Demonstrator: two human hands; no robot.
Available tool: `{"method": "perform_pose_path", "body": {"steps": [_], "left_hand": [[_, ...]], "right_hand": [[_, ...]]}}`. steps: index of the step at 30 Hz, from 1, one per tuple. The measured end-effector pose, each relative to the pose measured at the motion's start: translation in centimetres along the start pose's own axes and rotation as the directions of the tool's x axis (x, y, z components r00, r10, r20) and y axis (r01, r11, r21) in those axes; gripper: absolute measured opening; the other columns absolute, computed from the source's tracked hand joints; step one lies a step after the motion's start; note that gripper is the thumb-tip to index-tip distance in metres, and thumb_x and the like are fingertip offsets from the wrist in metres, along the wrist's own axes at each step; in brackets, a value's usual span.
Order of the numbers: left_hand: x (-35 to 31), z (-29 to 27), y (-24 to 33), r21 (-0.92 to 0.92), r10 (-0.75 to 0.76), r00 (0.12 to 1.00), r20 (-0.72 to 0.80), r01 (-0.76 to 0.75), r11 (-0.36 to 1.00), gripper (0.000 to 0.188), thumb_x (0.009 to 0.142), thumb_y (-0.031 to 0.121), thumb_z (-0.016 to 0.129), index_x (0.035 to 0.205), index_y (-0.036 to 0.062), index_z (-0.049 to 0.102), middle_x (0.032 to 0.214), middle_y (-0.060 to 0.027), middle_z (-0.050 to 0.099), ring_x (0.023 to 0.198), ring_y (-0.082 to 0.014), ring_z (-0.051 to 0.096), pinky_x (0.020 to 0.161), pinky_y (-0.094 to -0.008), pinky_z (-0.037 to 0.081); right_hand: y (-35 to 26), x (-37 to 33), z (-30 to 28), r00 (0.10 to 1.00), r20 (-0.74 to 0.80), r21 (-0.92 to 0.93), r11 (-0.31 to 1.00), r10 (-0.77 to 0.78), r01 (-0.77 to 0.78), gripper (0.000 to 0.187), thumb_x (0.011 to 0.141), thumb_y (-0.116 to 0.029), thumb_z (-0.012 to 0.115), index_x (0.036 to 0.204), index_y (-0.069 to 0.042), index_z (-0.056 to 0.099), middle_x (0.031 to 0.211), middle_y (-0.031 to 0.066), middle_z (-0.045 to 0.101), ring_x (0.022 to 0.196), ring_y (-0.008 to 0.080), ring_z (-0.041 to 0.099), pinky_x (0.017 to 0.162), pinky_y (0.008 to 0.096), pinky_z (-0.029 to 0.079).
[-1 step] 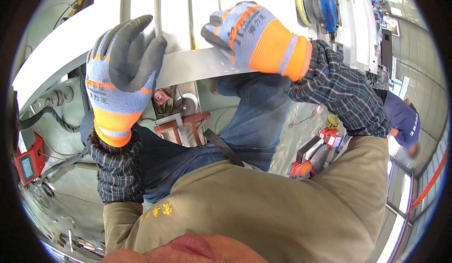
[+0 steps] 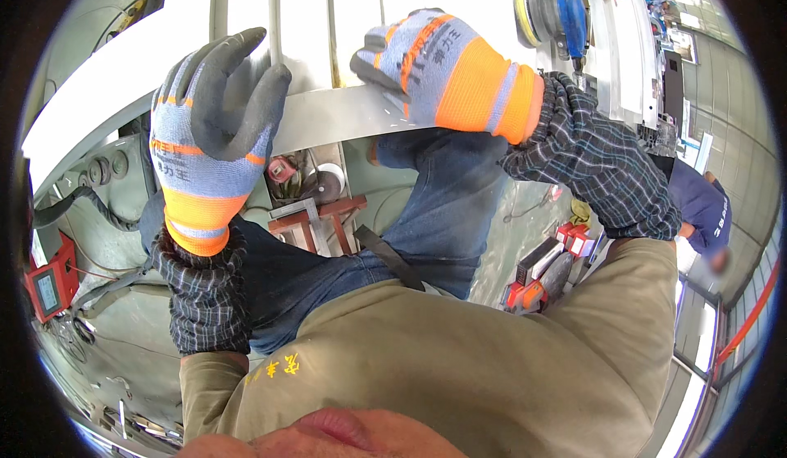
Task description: The person sits on the floor and uses a handheld orbital sander to smooth the surface of a white wooden slatted panel. They move the sander across the slats and edges, then briefly inspect the surface with their gloved hands.
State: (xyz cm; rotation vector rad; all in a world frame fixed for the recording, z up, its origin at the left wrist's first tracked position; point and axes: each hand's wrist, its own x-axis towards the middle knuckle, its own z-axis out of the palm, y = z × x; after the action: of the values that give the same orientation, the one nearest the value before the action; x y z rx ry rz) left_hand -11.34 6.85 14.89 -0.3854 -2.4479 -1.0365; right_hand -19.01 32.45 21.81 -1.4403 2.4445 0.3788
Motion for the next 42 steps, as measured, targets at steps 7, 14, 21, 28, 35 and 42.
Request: {"method": "perform_pose_path", "body": {"steps": [7, 14, 21, 28, 35, 42], "left_hand": [[0.1, 0.1, 0.0, -0.018, 0.018, 1.0, -0.011, -0.018, 1.0, 0.036, 0.086, 0.019, 0.079, 0.118, 0.0043, 0.073, 0.104, -0.0147, 0.073, 0.094, -0.0318, 0.07, 0.085, -0.0401, 0.056], [0.1, 0.1, 0.0, -0.026, -0.01, 1.0, -0.012, 0.01, 1.0, 0.037, 0.085, 0.02, 0.08, 0.118, 0.0044, 0.073, 0.104, -0.0149, 0.073, 0.095, -0.0309, 0.07, 0.085, -0.0399, 0.056], [0.0, 0.1, 0.1, -0.018, 0.009, 1.0, -0.003, -0.009, 1.0, 0.037, 0.085, 0.019, 0.08, 0.118, 0.0047, 0.073, 0.105, -0.0143, 0.073, 0.095, -0.0309, 0.07, 0.085, -0.0399, 0.056], [0.1, 0.2, -0.2, -0.012, 0.004, 1.0, -0.005, -0.004, 1.0, 0.037, 0.085, 0.019, 0.079, 0.118, 0.0047, 0.073, 0.106, -0.015, 0.073, 0.095, -0.032, 0.07, 0.085, -0.0402, 0.057], [-0.1, 0.3, -0.4, -0.01, 0.009, 1.0, -0.005, -0.009, 1.0, 0.037, 0.085, 0.019, 0.079, 0.118, 0.0045, 0.073, 0.106, -0.0149, 0.073, 0.096, -0.0321, 0.07, 0.085, -0.0403, 0.056], [0.0, 0.0, -0.1, 0.006, 0.012, 1.0, 0.017, -0.012, 1.0, 0.035, 0.085, 0.019, 0.08, 0.116, 0.0041, 0.073, 0.107, -0.0145, 0.073, 0.096, -0.0324, 0.07, 0.085, -0.0404, 0.057]], "right_hand": [[0.3, 0.2, 0.1, 0.997, 0.07, -0.027, 0.999, 0.038, -0.036, 0.051, 0.079, -0.017, 0.073, 0.13, -0.01, 0.068, 0.121, 0.0161, 0.066, 0.106, 0.0364, 0.061, 0.097, 0.0444, 0.05], [-0.4, 0.9, -1.3, 0.986, 0.141, 0.011, 0.996, 0.087, -0.089, 0.044, 0.081, -0.016, 0.071, 0.124, -0.009, 0.069, 0.122, 0.0156, 0.066, 0.106, 0.0348, 0.062, 0.095, 0.0436, 0.051], [-0.6, 0.4, -1.6, 0.98, 0.171, -0.017, 0.995, 0.099, -0.097, 0.051, 0.082, -0.017, 0.072, 0.132, -0.01, 0.066, 0.125, 0.0147, 0.066, 0.109, 0.0343, 0.061, 0.1, 0.0434, 0.049], [-0.2, 0.1, -0.7, 0.997, 0.05, 0.006, 0.998, 0.061, -0.061, 0.045, 0.082, -0.018, 0.072, 0.126, -0.01, 0.068, 0.118, 0.0127, 0.066, 0.104, 0.0321, 0.063, 0.095, 0.0432, 0.05], [-0.4, -0.2, -0.4, 1.0, -0.024, 0.021, 1.0, 0.008, -0.008, 0.045, 0.082, -0.016, 0.072, 0.126, -0.01, 0.068, 0.117, 0.0125, 0.067, 0.103, 0.0322, 0.063, 0.093, 0.0429, 0.051], [0.2, -0.6, 0.0, 0.999, -0.039, 0.016, 0.999, 0.036, -0.035, 0.047, 0.08, -0.018, 0.072, 0.126, -0.008, 0.068, 0.121, 0.0141, 0.066, 0.105, 0.0347, 0.062, 0.095, 0.0442, 0.05]]}}
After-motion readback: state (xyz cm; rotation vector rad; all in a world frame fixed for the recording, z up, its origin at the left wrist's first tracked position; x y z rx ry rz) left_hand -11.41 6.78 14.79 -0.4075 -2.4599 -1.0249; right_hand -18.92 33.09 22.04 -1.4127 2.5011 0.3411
